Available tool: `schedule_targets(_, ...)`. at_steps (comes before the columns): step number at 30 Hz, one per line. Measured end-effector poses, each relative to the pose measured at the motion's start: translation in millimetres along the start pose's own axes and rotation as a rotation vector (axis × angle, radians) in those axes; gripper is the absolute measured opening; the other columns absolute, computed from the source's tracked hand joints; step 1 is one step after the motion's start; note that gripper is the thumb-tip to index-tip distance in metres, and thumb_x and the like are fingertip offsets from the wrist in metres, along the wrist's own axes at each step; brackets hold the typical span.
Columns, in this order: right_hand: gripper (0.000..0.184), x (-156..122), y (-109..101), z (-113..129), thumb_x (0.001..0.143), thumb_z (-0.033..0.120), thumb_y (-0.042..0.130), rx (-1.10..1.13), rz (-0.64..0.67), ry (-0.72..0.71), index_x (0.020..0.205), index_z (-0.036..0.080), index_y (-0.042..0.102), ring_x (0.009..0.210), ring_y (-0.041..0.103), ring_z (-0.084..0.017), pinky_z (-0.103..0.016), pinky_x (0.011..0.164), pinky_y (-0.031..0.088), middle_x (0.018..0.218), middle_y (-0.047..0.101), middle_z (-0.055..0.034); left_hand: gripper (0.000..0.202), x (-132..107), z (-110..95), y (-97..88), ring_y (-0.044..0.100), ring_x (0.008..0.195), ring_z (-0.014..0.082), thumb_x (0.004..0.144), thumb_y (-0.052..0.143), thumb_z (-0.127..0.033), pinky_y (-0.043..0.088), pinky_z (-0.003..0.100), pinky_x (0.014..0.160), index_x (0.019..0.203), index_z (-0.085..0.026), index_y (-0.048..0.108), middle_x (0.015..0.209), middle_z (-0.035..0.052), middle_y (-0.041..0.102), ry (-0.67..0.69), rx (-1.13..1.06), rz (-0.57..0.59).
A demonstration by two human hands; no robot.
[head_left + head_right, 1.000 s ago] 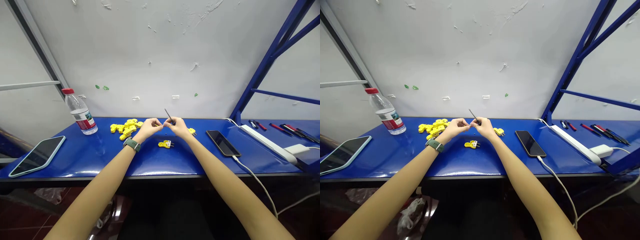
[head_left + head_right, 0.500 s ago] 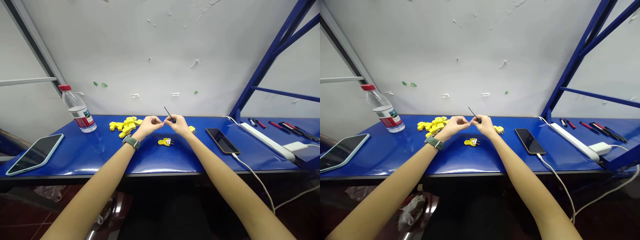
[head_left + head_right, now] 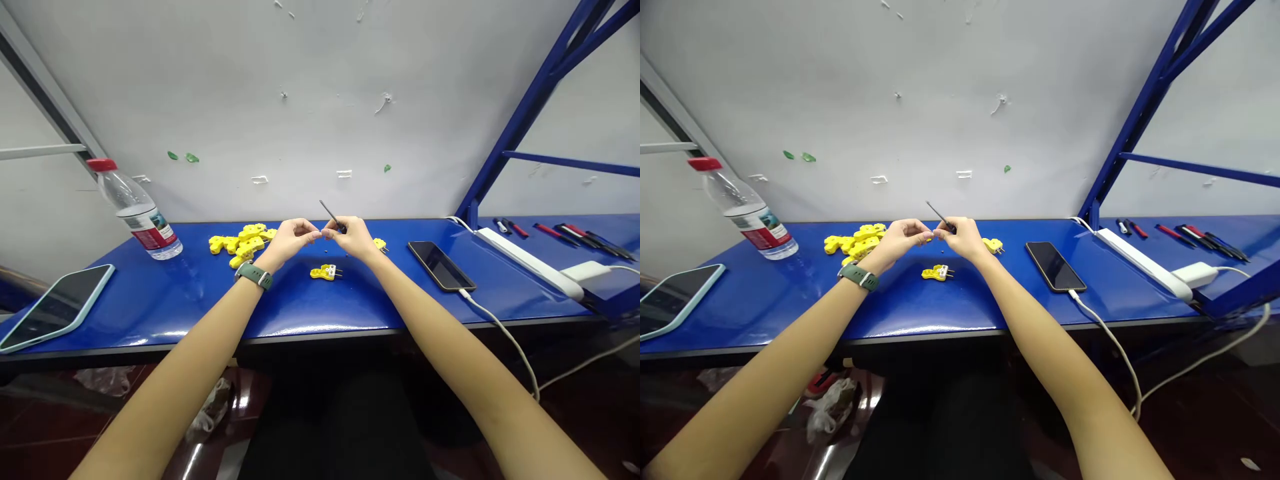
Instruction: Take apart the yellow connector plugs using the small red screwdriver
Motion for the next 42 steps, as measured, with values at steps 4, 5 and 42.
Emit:
schedule_targets(4, 0.018, -3, 8, 5, 0.087, 0.032, 0.068, -0.095, 0.09, -0.098, 0.077, 0.019, 0.074, 0.065, 0.055, -0.015, -0.027, 0.066, 0.04, 0.069, 0.071, -0.0016, 0.039, -2, 9, 1.5, 0.061, 0.07, 0.0141, 0.072, 0.085, -0.049, 0.049, 0.03, 0.069, 0.083, -0.015, 0.071, 0.083, 0.0076, 0.073, -0.092, -0.042, 0.054)
schedule_targets(5, 0.02, -3, 9, 5, 0.089, 0.032, 0.067, -0.107, 0.099, -0.104, 0.077, 0.018, 0.073, 0.064, 0.056, -0.015, -0.027, 0.066, 0.04, 0.069, 0.071, -0.0018, 0.036, -3, 11, 2.2, 0.061, 0.07, 0.0137, 0.072, 0.086, -0.045, 0.05, 0.03, 0.071, 0.083, -0.015, 0.071, 0.083, 0.0072, 0.073, -0.122, -0.072, 0.062)
schedule_targets(42, 0.013, -12, 6, 12, 0.077, 0.017, 0.071, -0.051, 0.271, -0.038, 0.083, 0.017, 0.082, 0.074, 0.068, -0.018, -0.027, 0.068, 0.048, 0.08, 0.079, -0.0034, 0.026, -23, -12, 19.7, 0.058, 0.063, 0.0191, 0.063, 0.089, -0.037, 0.038, 0.029, 0.063, 0.064, -0.022, 0.068, 0.064, 0.0011, 0.065, 0.02, 0.6, 0.293)
Point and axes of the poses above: each hand's wrist, its own x-axis towards the middle knuckle, its own y-axis out of the palm, z = x × y, the point moved 9 cm from there along x, towards the middle knuckle
